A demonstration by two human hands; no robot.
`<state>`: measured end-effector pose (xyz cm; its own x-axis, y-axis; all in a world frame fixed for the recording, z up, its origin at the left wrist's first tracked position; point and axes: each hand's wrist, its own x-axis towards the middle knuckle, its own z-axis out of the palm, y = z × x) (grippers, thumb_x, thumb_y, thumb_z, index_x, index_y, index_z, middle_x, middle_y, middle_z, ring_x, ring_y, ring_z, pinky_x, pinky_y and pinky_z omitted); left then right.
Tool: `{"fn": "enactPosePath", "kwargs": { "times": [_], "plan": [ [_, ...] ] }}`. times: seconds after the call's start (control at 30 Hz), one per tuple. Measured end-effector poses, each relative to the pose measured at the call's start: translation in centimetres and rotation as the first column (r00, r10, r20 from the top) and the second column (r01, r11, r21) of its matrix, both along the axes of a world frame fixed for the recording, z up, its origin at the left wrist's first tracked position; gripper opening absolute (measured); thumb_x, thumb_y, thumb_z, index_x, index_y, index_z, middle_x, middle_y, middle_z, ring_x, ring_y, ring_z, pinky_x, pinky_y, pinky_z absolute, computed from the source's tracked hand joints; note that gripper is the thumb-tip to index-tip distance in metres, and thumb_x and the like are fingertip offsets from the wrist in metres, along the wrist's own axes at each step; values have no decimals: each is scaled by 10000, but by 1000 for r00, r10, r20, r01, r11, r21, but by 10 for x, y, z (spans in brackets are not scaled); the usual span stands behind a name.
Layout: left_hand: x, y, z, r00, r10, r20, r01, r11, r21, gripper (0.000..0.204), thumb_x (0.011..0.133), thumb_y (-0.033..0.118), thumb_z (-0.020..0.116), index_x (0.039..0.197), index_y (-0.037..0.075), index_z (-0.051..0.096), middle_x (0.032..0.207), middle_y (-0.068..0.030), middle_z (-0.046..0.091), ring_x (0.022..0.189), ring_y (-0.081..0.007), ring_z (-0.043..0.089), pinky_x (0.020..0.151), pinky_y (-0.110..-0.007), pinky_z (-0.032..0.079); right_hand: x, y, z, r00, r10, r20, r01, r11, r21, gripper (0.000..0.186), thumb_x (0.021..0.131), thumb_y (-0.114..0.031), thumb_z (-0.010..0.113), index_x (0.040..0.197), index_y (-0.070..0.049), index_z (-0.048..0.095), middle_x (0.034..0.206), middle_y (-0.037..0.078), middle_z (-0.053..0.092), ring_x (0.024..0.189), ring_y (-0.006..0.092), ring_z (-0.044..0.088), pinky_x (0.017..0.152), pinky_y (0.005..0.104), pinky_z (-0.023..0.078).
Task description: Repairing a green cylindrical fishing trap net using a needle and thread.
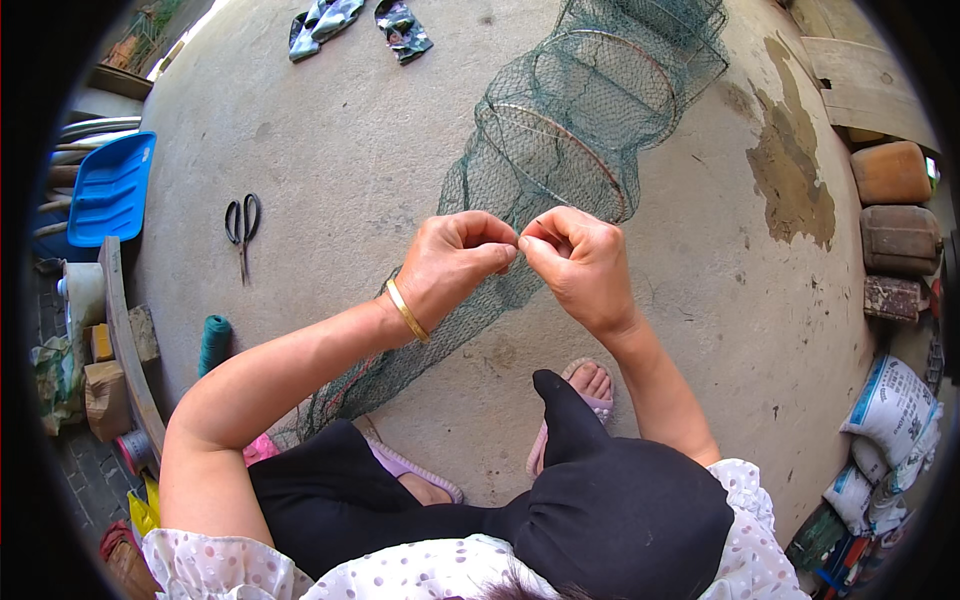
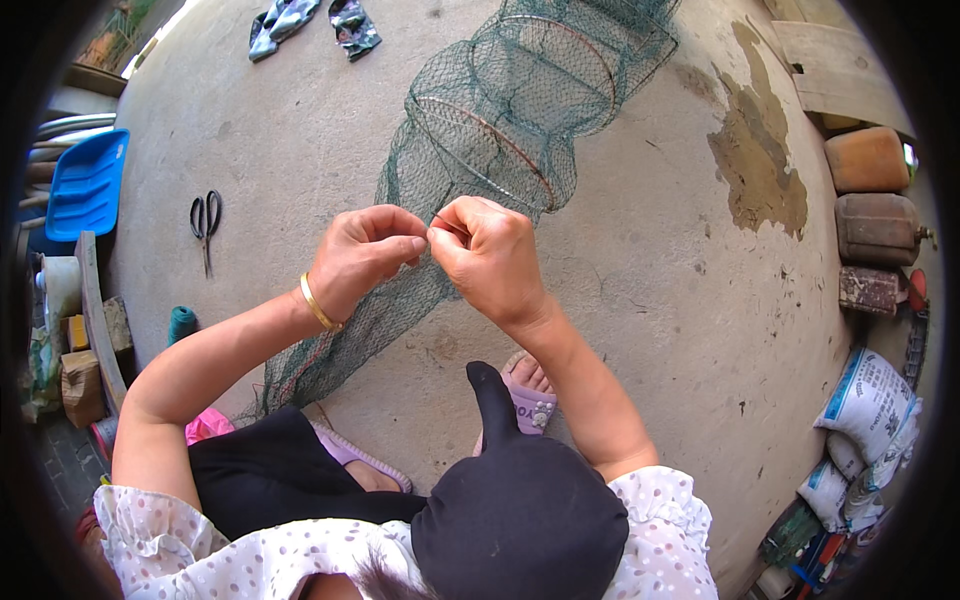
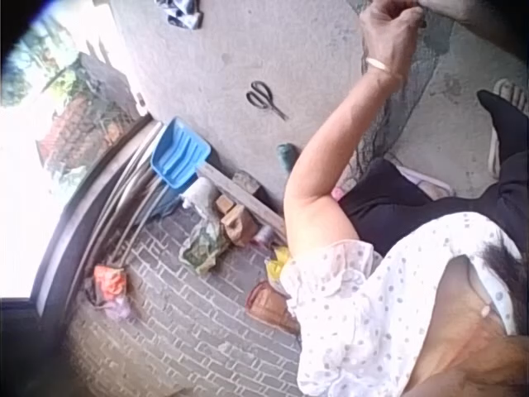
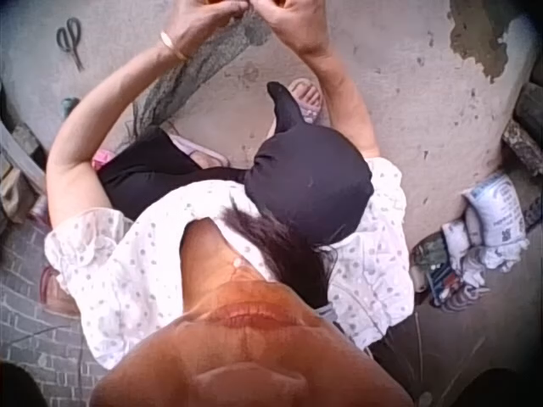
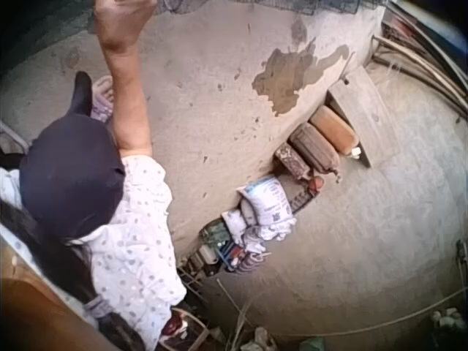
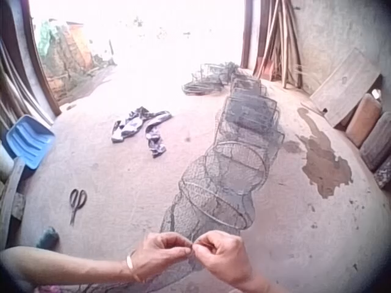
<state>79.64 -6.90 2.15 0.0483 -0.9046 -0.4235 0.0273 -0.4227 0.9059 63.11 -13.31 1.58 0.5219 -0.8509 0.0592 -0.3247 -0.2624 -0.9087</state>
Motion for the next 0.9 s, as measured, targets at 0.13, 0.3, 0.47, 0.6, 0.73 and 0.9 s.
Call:
{"fn": "enactPosePath", "kwargs": {
  "times": [0.13, 0.3, 0.47, 0.6, 0.73, 0.9],
  "plan": [
    [-2, -1, 3, 932, 211, -296, -163, 970, 181, 214, 894, 198, 612, 968, -3, 610, 682, -28, 588, 483, -43, 403, 439, -190, 304, -10, 14, 15, 1000, -16, -9, 16, 999, -32, 42, 751, -15, 633, 743, 15, 605, 668, 115, 617, 582, 201, 610, 535, 314, 477],
    [-5, -9, 3, 907, 142, -396, -25, 958, 286, 201, 935, 213, 584, 901, 17, 609, 612, 12, 511, 447, -34, 355, 406, -204, 250, -10, 38, 25, 989, 147, 30, -147, 989, -19, 66, 743, -9, 639, 738, -16, 573, 656, 101, 554, 536, 211, 563, 507, 332, 455],
    [-11, -10, -2, 930, 180, -320, -106, 966, 234, 167, 922, 179, 614, 826, 42, 618, 619, 35, 512, 487, -24, 372, 423, -199, 258, -2, 52, 17, 977, 180, 115, -179, 984, -16, 56, 723, -2, 637, 735, -4, 582, 657, 36, 527, 536, 97, 489, 479, 258, 393],
    [-2, -6, 3, 943, 109, -313, -28, 967, 252, 203, 943, 221, 586, 848, 43, 606, 634, 21, 529, 516, -31, 407, 455, -201, 315, -4, 50, 22, 952, 248, 178, -251, 968, -5, 51, 760, -12, 653, 773, -10, 603, 650, 60, 542, 552, 132, 532, 517, 266, 428],
    [2, 13, 28, 945, 50, -323, 12, 982, 189, 266, 986, 267, 505, 923, 29, 607, 634, 0, 540, 523, -43, 421, 468, -207, 339, -28, 29, 17, 980, 72, 184, -136, 921, 364, 106, 817, -35, 661, 920, -14, 674, 640, 35, 527, 580, 107, 530, 543, 262, 432],
    [-13, 37, 38, 940, -240, 244, 288, 939, -186, 221, 1001, 201, 471, 991, 16, 592, 609, -25, 523, 526, -94, 489, 505, -266, 405, -26, 15, 11, 991, 7, 131, -36, 974, 225, 191, 819, -2, 659, 1007, -16, 685, 704, 31, 579, 619, 80, 531, 552, 236, 433]
  ]
}}
